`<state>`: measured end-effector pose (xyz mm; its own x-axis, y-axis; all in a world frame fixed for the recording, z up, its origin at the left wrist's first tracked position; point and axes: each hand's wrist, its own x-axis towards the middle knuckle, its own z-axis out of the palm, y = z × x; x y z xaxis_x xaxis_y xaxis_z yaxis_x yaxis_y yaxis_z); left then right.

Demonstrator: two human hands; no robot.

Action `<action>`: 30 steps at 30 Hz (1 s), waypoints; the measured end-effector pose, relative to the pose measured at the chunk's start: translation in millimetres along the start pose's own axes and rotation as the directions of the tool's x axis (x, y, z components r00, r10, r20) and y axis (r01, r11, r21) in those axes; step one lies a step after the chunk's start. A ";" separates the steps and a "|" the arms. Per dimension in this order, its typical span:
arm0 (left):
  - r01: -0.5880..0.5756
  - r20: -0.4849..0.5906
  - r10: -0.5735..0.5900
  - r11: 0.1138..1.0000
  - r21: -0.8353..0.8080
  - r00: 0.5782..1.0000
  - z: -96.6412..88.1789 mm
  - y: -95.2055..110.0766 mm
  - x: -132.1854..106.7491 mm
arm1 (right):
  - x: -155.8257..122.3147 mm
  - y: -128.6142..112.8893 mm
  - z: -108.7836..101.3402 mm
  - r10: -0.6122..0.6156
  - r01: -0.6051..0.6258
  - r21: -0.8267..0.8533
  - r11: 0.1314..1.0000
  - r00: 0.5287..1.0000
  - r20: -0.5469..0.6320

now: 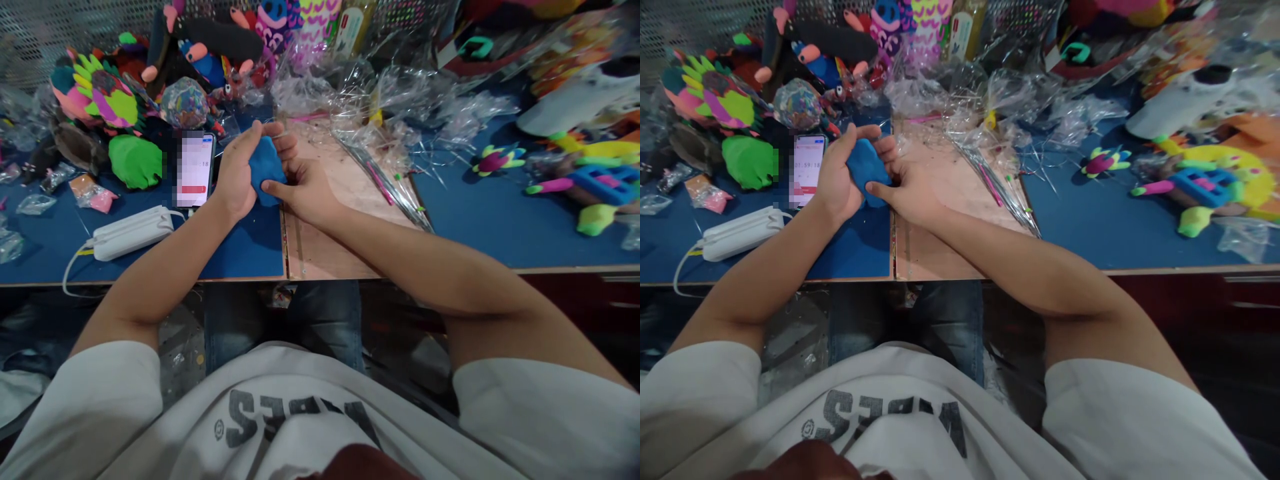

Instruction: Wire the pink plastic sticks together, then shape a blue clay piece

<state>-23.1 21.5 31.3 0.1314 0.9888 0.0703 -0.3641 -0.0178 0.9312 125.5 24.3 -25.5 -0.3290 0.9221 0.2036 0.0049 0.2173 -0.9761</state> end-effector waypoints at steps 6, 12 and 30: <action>-0.080 -0.010 0.080 0.996 -0.046 0.997 1.5 -5.3 -3.3 | -3.8 -4.9 1.3 -0.118 0.110 -0.108 0.988 0.990 -0.078; -0.123 0.036 0.124 0.992 -0.036 0.992 3.6 -5.9 -6.2 | -1.2 -0.7 1.0 -0.110 0.098 -0.150 0.984 0.991 -0.070; -0.136 0.060 0.138 0.990 -0.031 0.989 -7.7 -2.4 4.4 | 9.3 4.6 2.6 -0.032 0.059 0.230 0.971 0.992 -0.121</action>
<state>-28.7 27.0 26.7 0.1349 0.9663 0.2193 -0.4066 -0.1479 0.9016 119.9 33.1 -28.3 -0.2126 0.9466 0.2426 -0.2321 0.1922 -0.9535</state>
